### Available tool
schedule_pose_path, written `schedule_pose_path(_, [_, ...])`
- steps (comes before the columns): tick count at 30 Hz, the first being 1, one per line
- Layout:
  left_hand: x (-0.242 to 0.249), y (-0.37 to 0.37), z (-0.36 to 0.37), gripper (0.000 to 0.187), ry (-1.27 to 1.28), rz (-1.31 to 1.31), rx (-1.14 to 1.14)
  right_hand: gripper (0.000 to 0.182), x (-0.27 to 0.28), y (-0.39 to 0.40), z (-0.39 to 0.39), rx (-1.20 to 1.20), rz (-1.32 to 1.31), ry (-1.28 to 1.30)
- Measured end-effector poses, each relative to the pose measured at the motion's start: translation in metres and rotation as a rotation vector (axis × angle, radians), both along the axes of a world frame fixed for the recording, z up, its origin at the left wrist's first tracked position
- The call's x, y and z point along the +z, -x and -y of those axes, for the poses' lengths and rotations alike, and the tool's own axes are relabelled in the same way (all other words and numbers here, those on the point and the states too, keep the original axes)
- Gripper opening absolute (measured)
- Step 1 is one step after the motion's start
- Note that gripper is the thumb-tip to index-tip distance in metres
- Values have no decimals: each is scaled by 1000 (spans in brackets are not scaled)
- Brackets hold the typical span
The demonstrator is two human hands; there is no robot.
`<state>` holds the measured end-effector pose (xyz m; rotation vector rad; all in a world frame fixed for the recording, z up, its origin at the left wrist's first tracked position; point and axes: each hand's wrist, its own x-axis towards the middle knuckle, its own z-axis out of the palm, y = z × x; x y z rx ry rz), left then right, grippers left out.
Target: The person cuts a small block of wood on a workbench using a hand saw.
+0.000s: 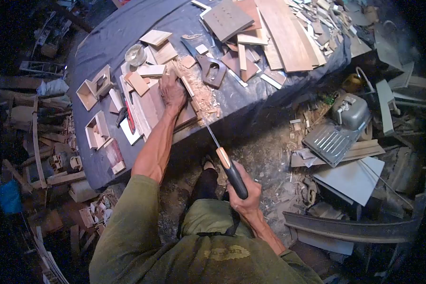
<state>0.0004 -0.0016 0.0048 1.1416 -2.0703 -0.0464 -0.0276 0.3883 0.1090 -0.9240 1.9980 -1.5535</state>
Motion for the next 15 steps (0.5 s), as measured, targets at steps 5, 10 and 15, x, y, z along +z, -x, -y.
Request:
schedule_pose_path(5, [-1, -1, -1, 11, -84, 44, 28, 55, 18, -1, -42, -21, -37, -52])
schedule_pose_path(10, [6, -1, -6, 10, -76, 47, 24, 53, 32, -4, -51, -44, -43, -26])
schedule_pose_path(15, [4, -3, -11, 13, -100, 61, -3, 55, 27, 5, -7, -59, -131, 109])
